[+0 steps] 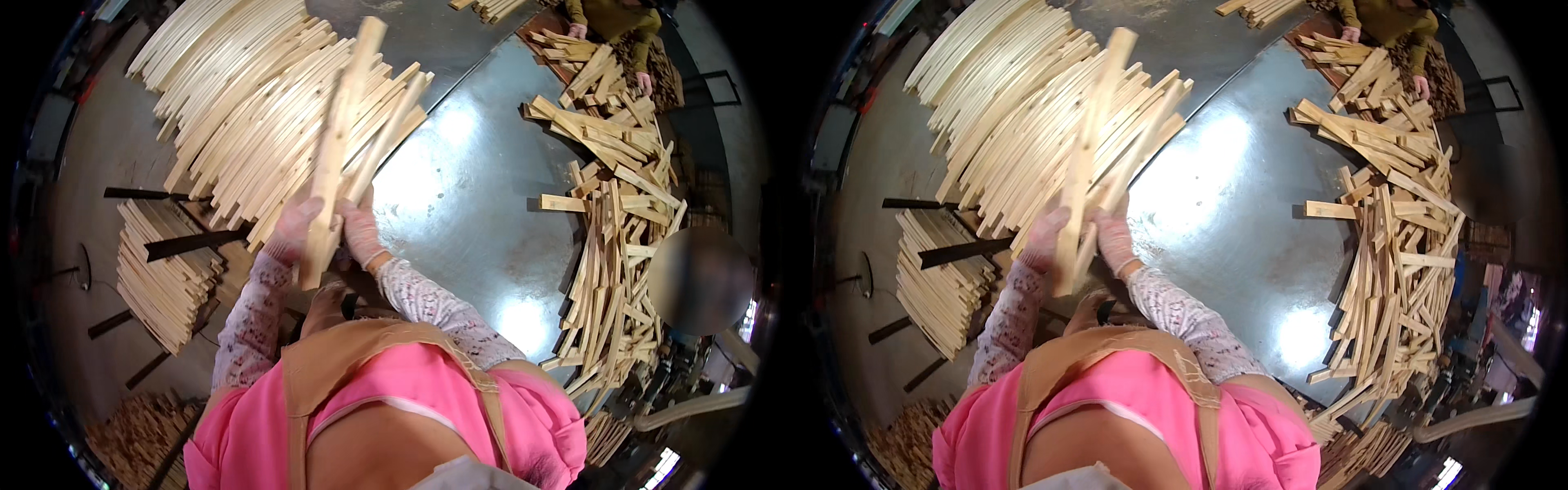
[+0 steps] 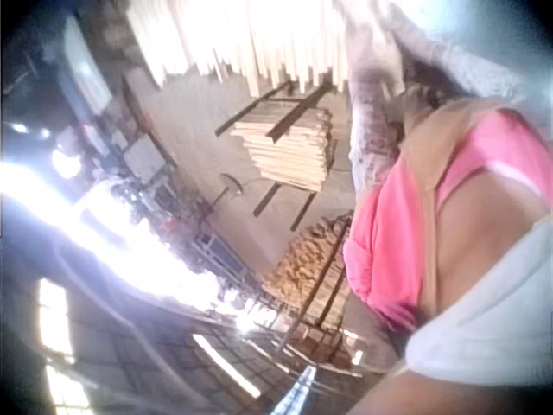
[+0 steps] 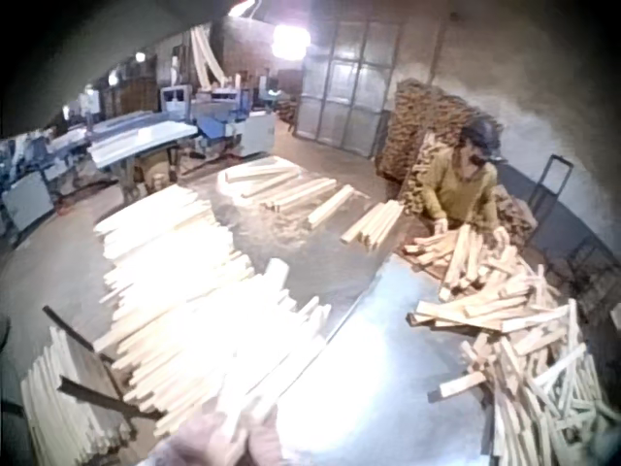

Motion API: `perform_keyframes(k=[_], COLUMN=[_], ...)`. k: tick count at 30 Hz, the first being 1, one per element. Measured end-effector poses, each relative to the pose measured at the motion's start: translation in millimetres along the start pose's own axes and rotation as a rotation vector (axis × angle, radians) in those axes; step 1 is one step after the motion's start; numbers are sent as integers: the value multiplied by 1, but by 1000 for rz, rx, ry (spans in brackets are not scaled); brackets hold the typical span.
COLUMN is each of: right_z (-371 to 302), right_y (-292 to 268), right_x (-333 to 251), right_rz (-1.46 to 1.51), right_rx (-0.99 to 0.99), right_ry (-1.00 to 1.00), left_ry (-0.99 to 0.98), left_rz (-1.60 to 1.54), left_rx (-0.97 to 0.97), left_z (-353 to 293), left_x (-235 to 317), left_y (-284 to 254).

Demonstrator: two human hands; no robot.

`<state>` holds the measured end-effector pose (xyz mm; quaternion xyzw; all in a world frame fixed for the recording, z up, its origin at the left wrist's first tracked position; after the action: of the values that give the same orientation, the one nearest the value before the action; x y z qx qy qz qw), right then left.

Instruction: The person sorts and stacks thin wooden slats on a large metal table. They pick up individual pieces from a disorganized pile, align them, and place them into a neat stack.

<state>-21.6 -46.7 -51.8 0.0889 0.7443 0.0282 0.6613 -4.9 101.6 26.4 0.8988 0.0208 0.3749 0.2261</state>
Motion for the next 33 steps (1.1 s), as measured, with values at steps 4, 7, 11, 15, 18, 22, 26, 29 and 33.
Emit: perform_keyframes(k=[4,7,11,15,18,22,26,29,33], right_z=[12,15,37,9,-31,-15,103,153,118], right_y=[16,23,9,-40,-63,-143,-298,-473,-472], right_x=[71,48,0,-74,-82,-91,-210,-263,-248], right_rz=[-423,-753,-876,-578,-166,-481,-692,-1065,-939], right_rx=[2,-212,-413,-408,-15,379,454,624,714], right_ry=[-95,-20,162,38,104,-52,-336,-175,-157], left_ry=[-3,-36,-55,85,175,351,212,151,-7], left_rz=[-3,-17,-80,-19,170,670,633,826,549], left_rx=[53,89,-48,-232,-161,-234,-164,-225,-212], left_z=[-23,-15,18,93,110,112,91,68,59], left_x=[3,-6,-6,-24,-1,-11,-66,-97,-152], left_y=[-37,-42,-32,-19,71,136,143,165,141])
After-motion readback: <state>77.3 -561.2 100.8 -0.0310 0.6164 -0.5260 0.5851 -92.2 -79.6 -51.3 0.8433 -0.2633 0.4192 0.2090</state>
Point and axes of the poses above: each hand's wrist, its own z-axis towards the middle knuckle, its own y-axis out of the palm, x = y × z, the point moved 3 cm from there along z, towards the middle knuckle, and after that the axes turned 13 degrees about -y, right-handed, at the moved point
